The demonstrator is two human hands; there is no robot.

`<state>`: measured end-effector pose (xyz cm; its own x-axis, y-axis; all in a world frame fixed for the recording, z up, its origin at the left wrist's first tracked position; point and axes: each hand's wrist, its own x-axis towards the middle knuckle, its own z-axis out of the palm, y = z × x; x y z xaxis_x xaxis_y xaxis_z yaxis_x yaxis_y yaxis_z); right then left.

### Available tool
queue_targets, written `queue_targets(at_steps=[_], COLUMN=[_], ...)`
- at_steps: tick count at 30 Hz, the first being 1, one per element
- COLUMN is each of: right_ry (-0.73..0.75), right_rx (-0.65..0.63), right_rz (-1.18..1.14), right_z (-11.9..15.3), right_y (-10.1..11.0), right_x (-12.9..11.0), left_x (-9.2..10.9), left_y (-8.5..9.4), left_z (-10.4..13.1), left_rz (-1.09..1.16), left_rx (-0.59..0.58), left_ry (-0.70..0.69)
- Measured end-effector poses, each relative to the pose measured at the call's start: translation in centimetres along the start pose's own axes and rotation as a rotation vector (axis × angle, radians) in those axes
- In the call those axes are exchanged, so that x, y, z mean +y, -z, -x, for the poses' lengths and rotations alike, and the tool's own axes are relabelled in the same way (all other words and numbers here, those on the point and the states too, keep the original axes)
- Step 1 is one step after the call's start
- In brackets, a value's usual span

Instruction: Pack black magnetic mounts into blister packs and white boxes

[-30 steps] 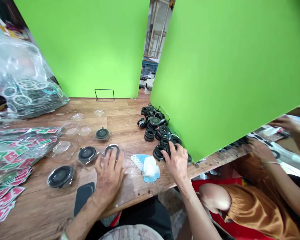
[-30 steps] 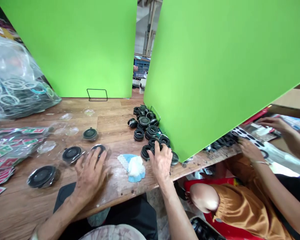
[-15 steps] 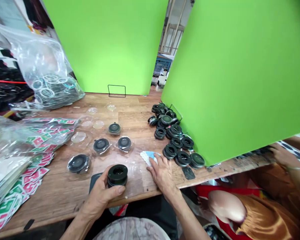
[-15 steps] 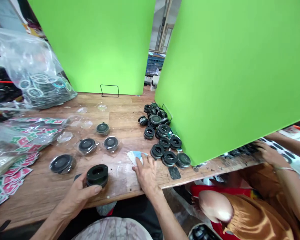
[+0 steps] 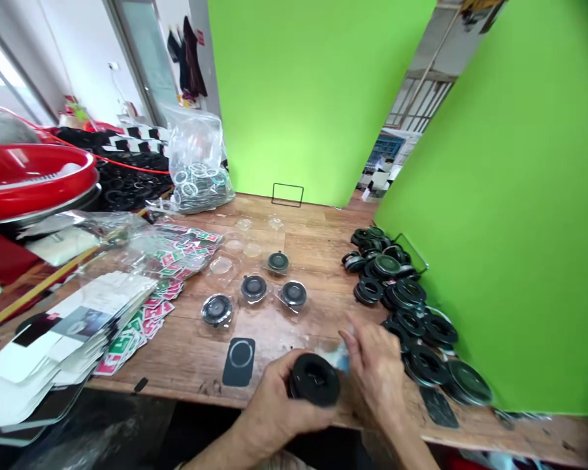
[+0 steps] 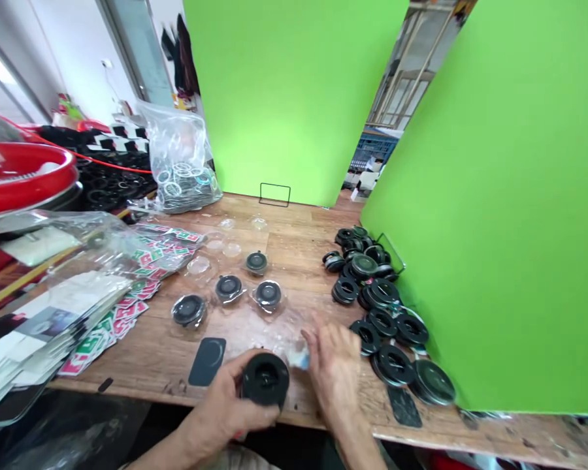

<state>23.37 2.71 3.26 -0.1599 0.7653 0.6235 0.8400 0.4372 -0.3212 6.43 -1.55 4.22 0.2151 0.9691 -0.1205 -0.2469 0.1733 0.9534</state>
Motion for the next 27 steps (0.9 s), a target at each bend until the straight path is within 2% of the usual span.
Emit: queue_targets(at_steps=[2, 4, 5, 7, 9, 10, 11, 12, 15, 18, 20, 22, 25, 27], right_ry=[0.106, 0.228, 0.257, 0.203, 0.059, 0.003, -0.032, -0.053, -0.08, -0.069, -0.09, -0.163, -0.314, -0.41], right_rx=[-0.014, -0.081, -0.096, -0.069, -0.003, 0.01, 0.009, -0.005, -0.107, -0.169, -0.167, -0.145, -0.097, -0.027], right_rz=[0.037, -0.047, -0.097, -0.165, -0.167, -0.148, -0.123, -0.096, -0.061, -0.073, -0.103, -0.148, -0.22, -0.284], right_z=[0.2, 0.7, 1.1, 1.8, 2.3, 2.5, 2.9, 3.3, 5.0, 6.6, 7.1, 7.0, 6.0, 5.0], right_y=[0.3, 0.3, 0.1, -0.3, -0.8, -0.9, -1.1, -1.2, -2.1, -3.4, -3.8, -3.5, -2.2, -1.1], right_x=[0.2, -1.2, -2.0, -3.1, -2.7, -2.0, -1.2, -0.4, 1.5, 1.8, 1.9, 2.1, 2.5, 2.1], left_x=[0.5, 0.8, 1.0, 1.8, 3.2, 4.0, 4.8, 5.5, 6.6, 7.0, 7.6, 8.3, 7.5, 5.1], left_y=[0.0, -0.1, 0.0, 1.0, 3.4, 5.1, 7.0, 9.0, 14.5, 17.5, 18.0, 17.3, 14.4, 11.7], left_z=[-0.1, -0.3, -0.4, -0.8, -1.8, -2.6, -3.6, -4.8, -8.5, -10.4, -10.0, -8.5, -5.1, -3.1], left_rz=[0.331, 0.497, 0.488, 0.264, -0.247, -0.548, -0.848, -0.943, -1.027, -1.006, -0.945, -0.838, -0.607, -0.401], left_rx=[0.067, 0.095, 0.058, -0.096, -0.12, -0.016, 0.238, 0.381, 0.525, 0.573, 0.597, 0.594, 0.485, 0.316], left_ry=[0.205, 0.262, 0.27, 0.269, 0.184, 0.082, -0.046, -0.076, -0.046, -0.009, -0.029, -0.066, -0.057, 0.084])
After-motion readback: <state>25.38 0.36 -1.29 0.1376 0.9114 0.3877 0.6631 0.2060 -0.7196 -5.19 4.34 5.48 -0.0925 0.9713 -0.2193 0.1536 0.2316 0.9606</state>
